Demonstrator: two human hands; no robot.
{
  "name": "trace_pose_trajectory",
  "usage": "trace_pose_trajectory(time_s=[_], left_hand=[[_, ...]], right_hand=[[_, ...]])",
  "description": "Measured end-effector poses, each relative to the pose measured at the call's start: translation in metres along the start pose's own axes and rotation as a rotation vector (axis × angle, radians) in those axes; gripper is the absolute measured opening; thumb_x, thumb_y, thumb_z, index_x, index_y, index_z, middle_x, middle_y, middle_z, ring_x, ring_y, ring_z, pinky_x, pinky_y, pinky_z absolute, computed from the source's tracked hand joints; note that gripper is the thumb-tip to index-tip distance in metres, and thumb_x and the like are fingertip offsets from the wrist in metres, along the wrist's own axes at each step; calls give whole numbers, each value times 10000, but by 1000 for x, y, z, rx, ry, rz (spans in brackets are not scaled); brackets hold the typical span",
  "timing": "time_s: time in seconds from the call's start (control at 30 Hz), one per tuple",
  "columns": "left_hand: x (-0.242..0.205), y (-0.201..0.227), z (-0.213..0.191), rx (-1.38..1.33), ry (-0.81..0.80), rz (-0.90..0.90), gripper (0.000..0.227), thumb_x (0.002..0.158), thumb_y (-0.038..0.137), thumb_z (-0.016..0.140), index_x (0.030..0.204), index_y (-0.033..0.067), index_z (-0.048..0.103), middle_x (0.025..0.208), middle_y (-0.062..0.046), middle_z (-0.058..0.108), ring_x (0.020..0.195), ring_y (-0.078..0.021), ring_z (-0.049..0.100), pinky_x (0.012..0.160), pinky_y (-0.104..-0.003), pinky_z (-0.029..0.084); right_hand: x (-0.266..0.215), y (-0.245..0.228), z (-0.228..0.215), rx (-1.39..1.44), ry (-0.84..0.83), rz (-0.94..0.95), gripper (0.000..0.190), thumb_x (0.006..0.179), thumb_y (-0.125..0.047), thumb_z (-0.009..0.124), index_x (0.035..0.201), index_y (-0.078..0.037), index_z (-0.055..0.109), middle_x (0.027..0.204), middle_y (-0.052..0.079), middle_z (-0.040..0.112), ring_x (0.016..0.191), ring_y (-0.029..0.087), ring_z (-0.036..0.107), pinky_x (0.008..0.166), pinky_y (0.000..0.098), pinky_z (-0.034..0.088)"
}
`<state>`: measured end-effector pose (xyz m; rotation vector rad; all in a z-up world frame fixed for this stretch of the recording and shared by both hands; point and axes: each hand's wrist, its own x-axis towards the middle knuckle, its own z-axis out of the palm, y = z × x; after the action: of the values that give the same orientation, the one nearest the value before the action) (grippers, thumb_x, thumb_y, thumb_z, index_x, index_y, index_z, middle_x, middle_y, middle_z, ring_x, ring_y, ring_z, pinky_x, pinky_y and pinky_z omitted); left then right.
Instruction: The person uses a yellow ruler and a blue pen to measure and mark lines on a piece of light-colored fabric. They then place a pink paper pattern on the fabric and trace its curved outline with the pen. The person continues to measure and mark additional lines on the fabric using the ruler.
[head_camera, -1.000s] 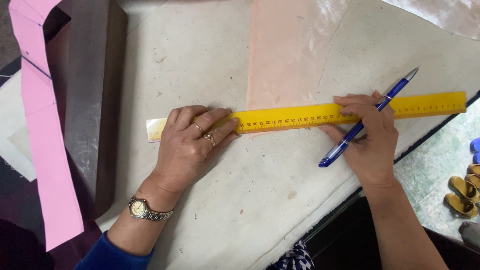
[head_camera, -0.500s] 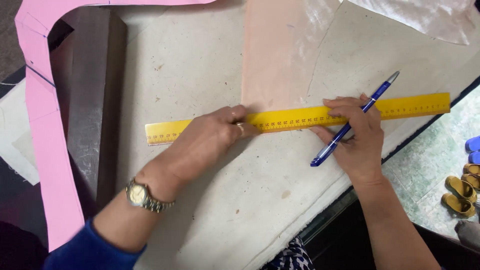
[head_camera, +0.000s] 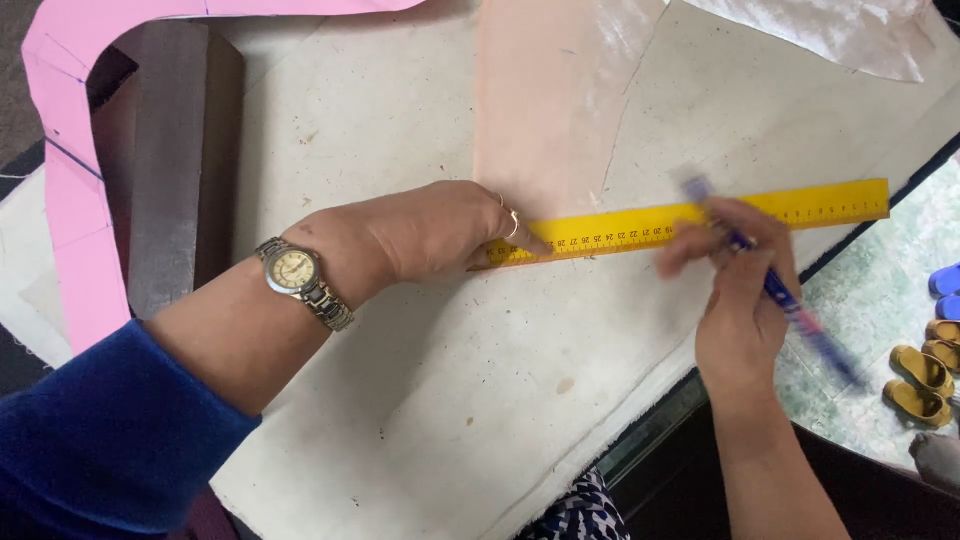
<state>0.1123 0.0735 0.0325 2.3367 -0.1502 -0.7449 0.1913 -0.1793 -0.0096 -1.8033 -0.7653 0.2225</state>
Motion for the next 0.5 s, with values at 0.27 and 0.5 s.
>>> trace_pose_trajectory(time_s=[0.27, 0.5], left_hand=[[6, -12, 5, 2, 0, -10, 510, 822, -11, 642, 1246, 272, 655, 1097, -116, 694, 1042, -328, 657, 919, -426, 534], [7, -6, 1, 42, -14, -47, 509, 761, -16, 698, 1187, 263, 687, 1046, -85, 701, 977, -306, 680, 859, -433, 553]], right_hand=[[-13, -22, 41, 44, -165, 161, 312, 968, -275, 466, 1013, -31, 656, 881, 111, 669, 820, 172, 653, 688, 297, 547], [-9, -41, 57, -39, -179, 137, 153, 842, -116, 708, 975, -42, 692, 778, 97, 722, 793, 174, 719, 737, 331, 575]])
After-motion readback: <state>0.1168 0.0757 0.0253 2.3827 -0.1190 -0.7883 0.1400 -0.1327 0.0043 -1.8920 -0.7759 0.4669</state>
